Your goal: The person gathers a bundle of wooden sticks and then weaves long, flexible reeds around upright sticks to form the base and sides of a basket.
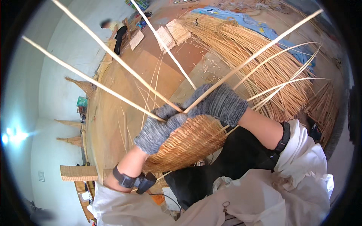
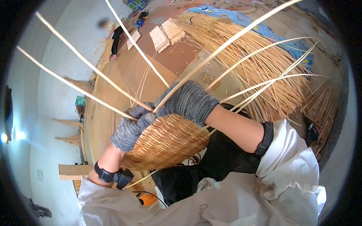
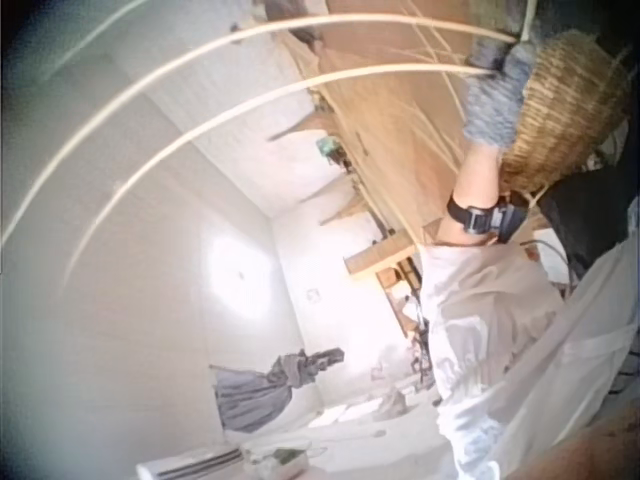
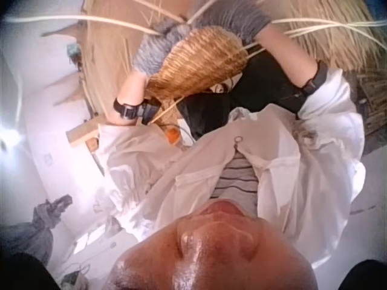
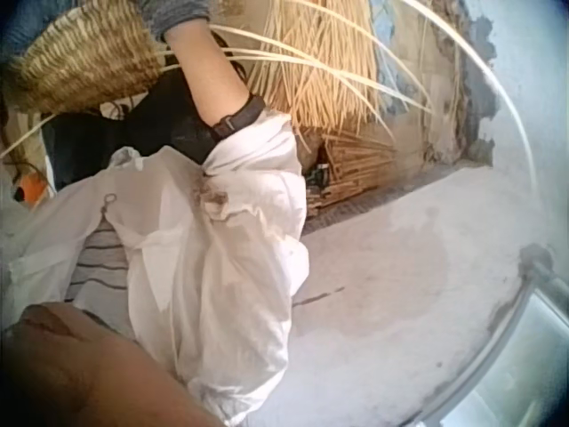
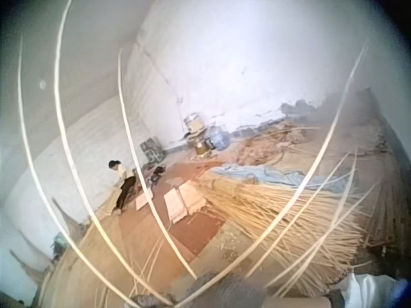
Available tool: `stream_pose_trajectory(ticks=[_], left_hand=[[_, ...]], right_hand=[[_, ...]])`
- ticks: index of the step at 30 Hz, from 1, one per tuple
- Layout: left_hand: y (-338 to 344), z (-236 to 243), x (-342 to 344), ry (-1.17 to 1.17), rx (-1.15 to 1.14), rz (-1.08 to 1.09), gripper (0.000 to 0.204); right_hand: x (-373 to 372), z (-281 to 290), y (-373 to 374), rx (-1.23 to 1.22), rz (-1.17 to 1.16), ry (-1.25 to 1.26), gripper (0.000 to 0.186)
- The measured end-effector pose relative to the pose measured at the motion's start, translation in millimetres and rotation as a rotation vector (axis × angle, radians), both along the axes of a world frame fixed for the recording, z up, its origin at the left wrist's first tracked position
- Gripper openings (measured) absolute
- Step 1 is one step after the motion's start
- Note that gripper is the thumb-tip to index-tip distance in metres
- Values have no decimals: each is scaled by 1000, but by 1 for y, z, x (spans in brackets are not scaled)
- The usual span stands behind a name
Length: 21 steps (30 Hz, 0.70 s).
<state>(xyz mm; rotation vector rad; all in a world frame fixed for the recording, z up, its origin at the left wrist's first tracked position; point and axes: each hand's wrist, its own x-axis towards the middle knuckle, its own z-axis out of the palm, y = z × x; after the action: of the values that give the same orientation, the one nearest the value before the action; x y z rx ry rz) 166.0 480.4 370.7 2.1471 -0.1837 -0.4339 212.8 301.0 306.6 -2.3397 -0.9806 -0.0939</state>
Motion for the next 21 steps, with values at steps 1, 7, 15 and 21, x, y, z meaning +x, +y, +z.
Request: stream_pose_trajectory(ticks=[1, 7, 15, 21], left_hand=[[-2, -1, -1, -4, -8, -11, 21], [7, -6, -11, -86, -64, -23, 14], [2, 0, 6, 68, -35, 8, 26], [-3, 1, 6, 246, -101, 179, 27]], right_hand=[[5, -11, 0, -8, -11, -4, 33], [2, 18, 2, -31, 233, -54, 22], [-6, -17, -7, 486, 18, 278, 41], [4, -11, -36, 1282, 217, 1037, 38]])
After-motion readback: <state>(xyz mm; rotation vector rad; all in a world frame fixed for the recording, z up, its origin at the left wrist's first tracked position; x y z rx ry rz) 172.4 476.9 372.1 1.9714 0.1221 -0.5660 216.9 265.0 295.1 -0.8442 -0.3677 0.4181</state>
